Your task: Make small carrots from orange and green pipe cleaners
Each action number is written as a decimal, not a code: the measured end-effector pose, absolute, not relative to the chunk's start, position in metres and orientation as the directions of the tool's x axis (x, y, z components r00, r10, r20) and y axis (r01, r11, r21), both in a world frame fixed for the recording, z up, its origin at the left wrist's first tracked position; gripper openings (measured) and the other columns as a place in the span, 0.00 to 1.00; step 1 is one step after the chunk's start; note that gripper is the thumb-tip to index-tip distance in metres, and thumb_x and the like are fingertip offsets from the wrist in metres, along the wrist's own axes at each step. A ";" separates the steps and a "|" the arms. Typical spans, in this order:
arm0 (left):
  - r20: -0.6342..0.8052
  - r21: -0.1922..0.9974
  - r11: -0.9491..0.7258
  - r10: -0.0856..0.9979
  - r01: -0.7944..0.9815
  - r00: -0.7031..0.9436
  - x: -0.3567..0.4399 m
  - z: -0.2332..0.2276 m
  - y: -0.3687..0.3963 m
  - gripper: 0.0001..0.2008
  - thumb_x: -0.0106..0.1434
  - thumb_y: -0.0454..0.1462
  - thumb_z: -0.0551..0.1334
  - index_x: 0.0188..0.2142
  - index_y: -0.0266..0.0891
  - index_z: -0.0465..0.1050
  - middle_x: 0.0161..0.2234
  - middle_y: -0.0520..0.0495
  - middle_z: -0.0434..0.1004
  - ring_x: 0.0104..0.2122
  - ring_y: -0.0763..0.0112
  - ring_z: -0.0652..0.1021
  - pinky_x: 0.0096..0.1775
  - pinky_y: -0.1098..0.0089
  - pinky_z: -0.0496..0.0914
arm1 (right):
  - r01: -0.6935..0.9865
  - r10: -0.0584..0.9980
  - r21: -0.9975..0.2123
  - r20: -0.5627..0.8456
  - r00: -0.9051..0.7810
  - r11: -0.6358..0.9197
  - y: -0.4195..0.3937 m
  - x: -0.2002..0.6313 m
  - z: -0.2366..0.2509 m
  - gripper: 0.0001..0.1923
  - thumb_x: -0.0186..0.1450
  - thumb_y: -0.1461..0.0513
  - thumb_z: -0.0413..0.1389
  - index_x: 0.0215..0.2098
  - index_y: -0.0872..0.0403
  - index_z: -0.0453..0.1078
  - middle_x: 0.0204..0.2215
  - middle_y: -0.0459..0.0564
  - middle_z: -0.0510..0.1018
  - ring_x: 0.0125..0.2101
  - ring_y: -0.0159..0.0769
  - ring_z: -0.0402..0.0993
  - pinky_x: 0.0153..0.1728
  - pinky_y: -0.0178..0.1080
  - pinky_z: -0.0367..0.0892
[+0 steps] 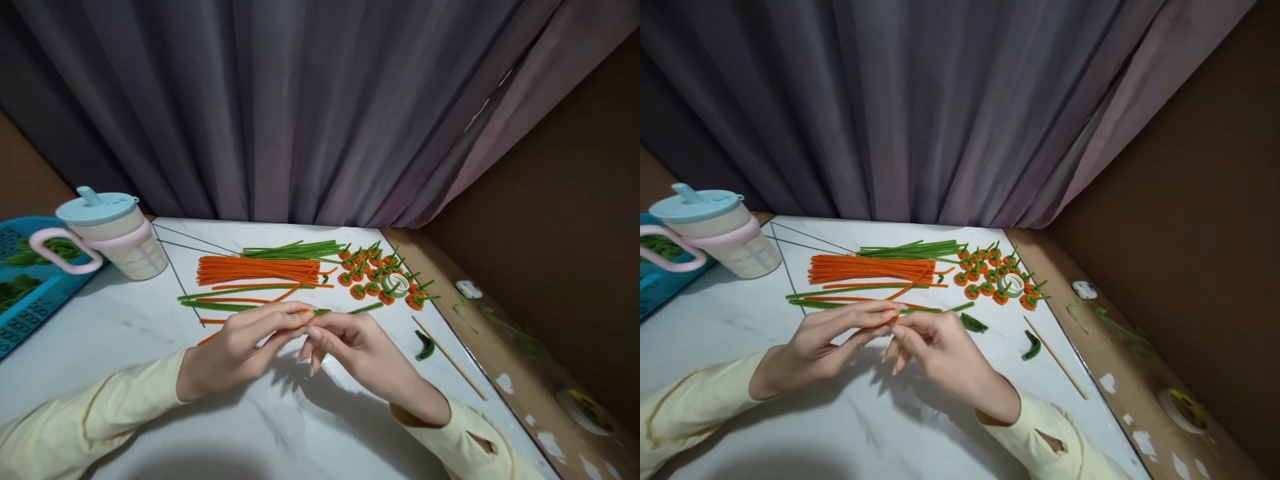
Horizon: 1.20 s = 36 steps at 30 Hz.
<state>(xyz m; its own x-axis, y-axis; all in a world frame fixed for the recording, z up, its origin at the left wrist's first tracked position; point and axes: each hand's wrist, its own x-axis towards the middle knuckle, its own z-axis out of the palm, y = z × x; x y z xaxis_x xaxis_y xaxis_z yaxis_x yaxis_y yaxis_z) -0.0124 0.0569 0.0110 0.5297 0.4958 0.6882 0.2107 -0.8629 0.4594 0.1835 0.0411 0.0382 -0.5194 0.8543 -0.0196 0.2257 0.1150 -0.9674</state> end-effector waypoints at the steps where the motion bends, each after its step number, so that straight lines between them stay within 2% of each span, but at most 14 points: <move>1: 0.677 0.481 -0.846 0.525 0.230 0.515 -0.011 0.010 0.056 0.16 0.63 0.26 0.57 0.49 0.38 0.67 0.45 0.44 0.77 0.46 0.71 0.76 0.49 0.73 0.71 | 0.235 0.861 -0.963 -0.008 -0.508 0.130 0.041 0.183 0.038 0.17 0.67 0.55 0.49 0.31 0.58 0.72 0.25 0.48 0.78 0.23 0.29 0.75 0.29 0.31 0.67; 6: 0.534 0.643 -0.690 0.715 0.332 0.451 -0.006 0.007 0.055 0.15 0.64 0.29 0.57 0.49 0.41 0.67 0.44 0.49 0.78 0.41 0.74 0.78 0.45 0.78 0.72 | 0.401 0.890 -0.872 0.082 -0.448 0.282 0.041 0.183 0.037 0.14 0.68 0.61 0.48 0.30 0.56 0.73 0.23 0.45 0.78 0.25 0.28 0.73 0.30 0.29 0.65; 10: 0.513 0.691 -0.644 0.757 0.329 0.404 -0.004 0.004 0.053 0.13 0.64 0.31 0.57 0.48 0.39 0.69 0.42 0.49 0.79 0.38 0.75 0.80 0.41 0.80 0.74 | 0.446 0.883 -0.844 0.066 -0.465 0.298 0.042 0.185 0.036 0.14 0.69 0.62 0.47 0.30 0.56 0.72 0.25 0.46 0.78 0.25 0.29 0.73 0.30 0.30 0.64; 13: 0.546 0.677 -0.660 0.748 0.327 0.379 -0.003 0.001 0.052 0.12 0.63 0.30 0.58 0.47 0.37 0.70 0.40 0.49 0.80 0.37 0.75 0.80 0.39 0.81 0.74 | 0.415 0.888 -0.880 0.016 -0.459 0.231 0.042 0.184 0.035 0.16 0.69 0.62 0.47 0.28 0.57 0.72 0.23 0.47 0.78 0.25 0.30 0.74 0.31 0.30 0.64; 16: 0.624 0.614 -0.711 0.703 0.344 0.341 -0.001 -0.005 0.051 0.12 0.63 0.29 0.59 0.46 0.37 0.70 0.40 0.49 0.80 0.37 0.75 0.81 0.40 0.82 0.75 | 0.393 0.904 -0.901 -0.004 -0.428 0.183 0.042 0.180 0.034 0.16 0.68 0.63 0.48 0.26 0.57 0.73 0.25 0.47 0.79 0.28 0.30 0.74 0.31 0.29 0.64; 22: 0.776 0.323 -0.866 0.473 0.382 0.417 -0.001 -0.012 0.051 0.13 0.64 0.27 0.57 0.48 0.32 0.67 0.44 0.41 0.79 0.43 0.69 0.79 0.48 0.76 0.73 | 0.435 0.938 -0.887 -0.006 -0.348 0.155 0.037 0.172 0.026 0.16 0.67 0.64 0.47 0.26 0.57 0.73 0.24 0.47 0.79 0.25 0.30 0.73 0.25 0.29 0.61; 25: 0.792 0.246 -0.896 0.406 0.370 0.456 0.000 -0.015 0.051 0.14 0.64 0.25 0.55 0.49 0.30 0.66 0.45 0.38 0.78 0.47 0.68 0.77 0.50 0.75 0.71 | 0.461 0.948 -0.871 0.018 -0.316 0.170 0.037 0.168 0.020 0.16 0.66 0.65 0.48 0.24 0.57 0.71 0.22 0.48 0.78 0.24 0.31 0.73 0.26 0.30 0.63; 28: 0.783 0.223 -0.894 0.401 0.388 0.475 -0.001 -0.018 0.052 0.14 0.64 0.25 0.54 0.50 0.29 0.65 0.47 0.37 0.76 0.48 0.67 0.76 0.51 0.75 0.70 | 0.499 0.952 -0.843 0.048 -0.302 0.201 0.040 0.167 0.015 0.15 0.66 0.66 0.47 0.24 0.57 0.70 0.22 0.48 0.78 0.24 0.32 0.74 0.27 0.31 0.64; 33: 0.732 0.305 -0.851 0.497 0.428 0.465 0.000 -0.018 0.055 0.14 0.66 0.27 0.52 0.50 0.32 0.65 0.47 0.38 0.77 0.44 0.67 0.78 0.48 0.74 0.73 | 0.502 0.915 -0.811 0.097 -0.392 0.301 0.047 0.173 0.014 0.13 0.68 0.64 0.46 0.30 0.56 0.71 0.25 0.48 0.80 0.27 0.33 0.76 0.29 0.31 0.65; 36: 0.734 0.319 -0.847 0.505 0.425 0.454 0.001 -0.015 0.056 0.12 0.67 0.28 0.52 0.49 0.33 0.65 0.46 0.39 0.77 0.44 0.68 0.79 0.47 0.75 0.73 | 0.503 0.900 -0.797 0.110 -0.421 0.333 0.050 0.176 0.015 0.13 0.68 0.64 0.47 0.30 0.56 0.71 0.25 0.48 0.80 0.24 0.31 0.75 0.28 0.30 0.64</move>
